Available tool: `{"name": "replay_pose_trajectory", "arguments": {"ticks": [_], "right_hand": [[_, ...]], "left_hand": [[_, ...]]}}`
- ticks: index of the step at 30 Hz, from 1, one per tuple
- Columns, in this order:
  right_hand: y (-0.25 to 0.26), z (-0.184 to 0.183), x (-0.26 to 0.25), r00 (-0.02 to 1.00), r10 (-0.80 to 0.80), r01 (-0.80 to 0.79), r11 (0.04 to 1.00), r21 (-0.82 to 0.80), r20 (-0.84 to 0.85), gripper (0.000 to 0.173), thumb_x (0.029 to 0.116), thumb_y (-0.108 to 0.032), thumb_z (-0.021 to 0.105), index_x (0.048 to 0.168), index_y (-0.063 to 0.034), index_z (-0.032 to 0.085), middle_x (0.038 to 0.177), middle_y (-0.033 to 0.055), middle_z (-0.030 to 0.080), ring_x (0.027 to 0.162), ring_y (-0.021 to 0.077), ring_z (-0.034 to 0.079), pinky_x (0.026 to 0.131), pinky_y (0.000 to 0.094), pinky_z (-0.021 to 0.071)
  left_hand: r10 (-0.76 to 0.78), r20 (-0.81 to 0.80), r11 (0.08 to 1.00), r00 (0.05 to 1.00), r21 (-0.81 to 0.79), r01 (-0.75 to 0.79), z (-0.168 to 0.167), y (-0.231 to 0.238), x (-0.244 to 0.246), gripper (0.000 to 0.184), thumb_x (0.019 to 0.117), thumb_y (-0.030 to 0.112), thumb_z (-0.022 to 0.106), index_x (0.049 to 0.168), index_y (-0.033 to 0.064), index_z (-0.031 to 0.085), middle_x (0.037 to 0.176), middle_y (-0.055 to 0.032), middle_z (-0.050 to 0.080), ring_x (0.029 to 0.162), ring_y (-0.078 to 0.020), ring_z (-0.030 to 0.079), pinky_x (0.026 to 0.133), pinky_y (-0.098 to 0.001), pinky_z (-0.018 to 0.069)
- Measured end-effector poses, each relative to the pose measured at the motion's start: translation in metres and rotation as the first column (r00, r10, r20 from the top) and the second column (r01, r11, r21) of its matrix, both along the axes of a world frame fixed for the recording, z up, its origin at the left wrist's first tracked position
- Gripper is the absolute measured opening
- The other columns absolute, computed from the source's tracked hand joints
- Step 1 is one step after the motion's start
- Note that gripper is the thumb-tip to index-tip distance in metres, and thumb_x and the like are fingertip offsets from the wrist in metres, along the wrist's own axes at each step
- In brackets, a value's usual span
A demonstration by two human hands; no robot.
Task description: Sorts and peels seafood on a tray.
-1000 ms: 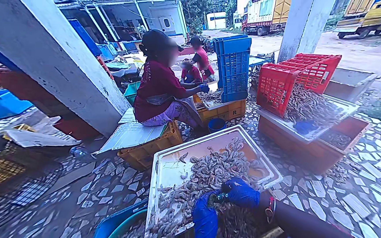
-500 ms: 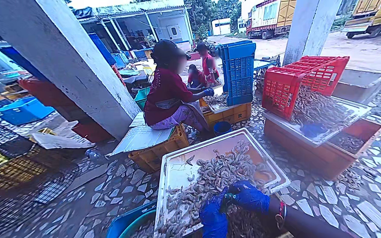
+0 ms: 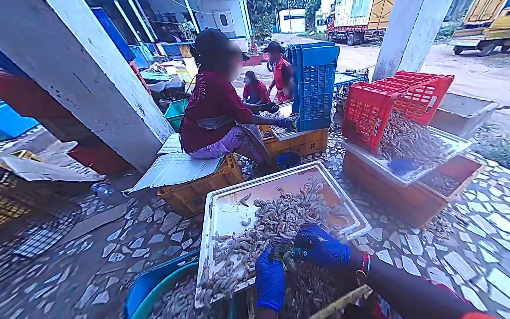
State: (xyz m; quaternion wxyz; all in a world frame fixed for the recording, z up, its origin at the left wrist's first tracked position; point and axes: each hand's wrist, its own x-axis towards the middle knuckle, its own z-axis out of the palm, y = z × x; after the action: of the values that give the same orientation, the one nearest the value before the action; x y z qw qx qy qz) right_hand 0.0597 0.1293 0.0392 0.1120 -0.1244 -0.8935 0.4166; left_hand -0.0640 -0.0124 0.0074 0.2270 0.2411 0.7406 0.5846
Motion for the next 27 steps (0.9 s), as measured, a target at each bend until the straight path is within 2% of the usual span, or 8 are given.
{"name": "replay_pose_trajectory", "arguments": {"ticks": [3, 6, 10, 17, 19, 21, 23, 27], "right_hand": [[-0.005, 0.000, 0.000, 0.990, -0.137, 0.143, 0.902, -0.407, 0.046, 0.020, 0.0996, -0.024, 0.065, 0.101, -0.0049, 0.070, 0.094, 0.0018, 0.067, 0.088, 0.0071, 0.064, 0.085, 0.0280, 0.0540], [-0.004, -0.002, -0.006, 0.970, -0.207, 0.244, 0.780, -0.577, 0.130, 0.014, 0.1020, -0.020, 0.062, 0.099, -0.0077, 0.067, 0.087, -0.0036, 0.065, 0.081, 0.0032, 0.062, 0.078, 0.0238, 0.0534], [-0.007, -0.006, -0.015, 0.966, -0.226, 0.254, 0.706, -0.661, 0.130, 0.011, 0.1020, -0.015, 0.062, 0.100, -0.0072, 0.068, 0.087, -0.0052, 0.067, 0.082, 0.0024, 0.063, 0.079, 0.0225, 0.0540], [-0.011, -0.005, -0.014, 0.976, -0.217, 0.115, 0.596, -0.795, -0.021, 0.015, 0.1020, -0.010, 0.052, 0.096, -0.0098, 0.066, 0.084, -0.0058, 0.067, 0.080, 0.0041, 0.063, 0.079, 0.0241, 0.0546], [-0.002, 0.000, -0.009, 0.984, -0.171, 0.165, 0.718, -0.676, 0.058, 0.013, 0.1009, -0.016, 0.056, 0.096, -0.0105, 0.067, 0.085, -0.0032, 0.067, 0.080, 0.0058, 0.063, 0.077, 0.0244, 0.0540], [0.012, 0.000, -0.004, 0.942, -0.095, 0.178, 0.955, -0.239, 0.321, 0.026, 0.0990, -0.033, 0.065, 0.115, -0.0133, 0.072, 0.113, 0.0043, 0.071, 0.106, 0.0144, 0.066, 0.096, 0.0371, 0.0519], [0.015, -0.012, -0.005, 0.917, -0.094, 0.083, 0.996, 0.044, 0.389, 0.041, 0.0979, -0.042, 0.064, 0.132, -0.0185, 0.068, 0.135, 0.0112, 0.064, 0.125, 0.0265, 0.059, 0.106, 0.0511, 0.0457], [-0.008, -0.018, -0.014, 0.976, -0.027, -0.003, 0.991, 0.133, 0.218, 0.038, 0.1020, -0.025, 0.057, 0.134, -0.0053, 0.064, 0.135, 0.0195, 0.063, 0.128, 0.0358, 0.057, 0.109, 0.0568, 0.0405]], "left_hand": [[0.118, -0.003, 0.993, 0.993, 0.025, -0.118, -0.006, -0.009, -0.014, 0.028, 0.0960, -0.007, 0.057, 0.115, 0.0035, 0.074, 0.110, -0.0072, 0.075, 0.099, -0.0101, 0.071, 0.093, -0.0323, 0.0570], [-0.031, -0.119, 0.992, 0.992, -0.125, 0.016, -0.010, -0.018, -0.025, 0.057, 0.0840, -0.009, 0.065, 0.129, 0.0246, 0.073, 0.119, 0.0001, 0.075, 0.105, -0.0143, 0.070, 0.093, -0.0441, 0.0547], [-0.217, -0.072, 0.976, 0.974, -0.039, 0.214, -0.009, -0.013, -0.013, 0.054, 0.0849, -0.010, 0.065, 0.129, 0.0190, 0.072, 0.123, -0.0024, 0.072, 0.111, -0.0113, 0.067, 0.100, -0.0344, 0.0537], [-0.208, -0.297, 0.870, 0.932, -0.491, 0.037, 0.005, -0.008, -0.013, 0.030, 0.0912, 0.006, 0.065, 0.118, 0.0150, 0.077, 0.127, -0.0149, 0.070, 0.124, -0.0351, 0.062, 0.108, -0.0587, 0.0429], [-0.139, -0.172, 0.888, 0.975, -0.458, 0.046, 0.001, -0.011, -0.020, 0.032, 0.0933, 0.003, 0.062, 0.122, 0.0133, 0.074, 0.127, -0.0125, 0.070, 0.123, -0.0300, 0.063, 0.107, -0.0550, 0.0459], [-0.077, 0.012, 0.964, 0.997, -0.254, 0.078, -0.001, -0.014, -0.021, 0.032, 0.0961, -0.004, 0.057, 0.124, 0.0054, 0.071, 0.123, -0.0119, 0.071, 0.118, -0.0198, 0.066, 0.105, -0.0425, 0.0498], [-0.088, 0.167, 0.996, 0.982, -0.018, 0.092, -0.001, -0.014, -0.013, 0.032, 0.0988, -0.009, 0.049, 0.127, -0.0037, 0.065, 0.125, -0.0142, 0.068, 0.115, -0.0113, 0.064, 0.104, -0.0288, 0.0493], [-0.210, 0.273, 0.954, 0.939, 0.267, 0.135, -0.018, -0.003, -0.002, 0.037, 0.1012, -0.005, 0.043, 0.135, -0.0094, 0.055, 0.134, -0.0147, 0.063, 0.121, -0.0082, 0.061, 0.105, -0.0241, 0.0483]]}}
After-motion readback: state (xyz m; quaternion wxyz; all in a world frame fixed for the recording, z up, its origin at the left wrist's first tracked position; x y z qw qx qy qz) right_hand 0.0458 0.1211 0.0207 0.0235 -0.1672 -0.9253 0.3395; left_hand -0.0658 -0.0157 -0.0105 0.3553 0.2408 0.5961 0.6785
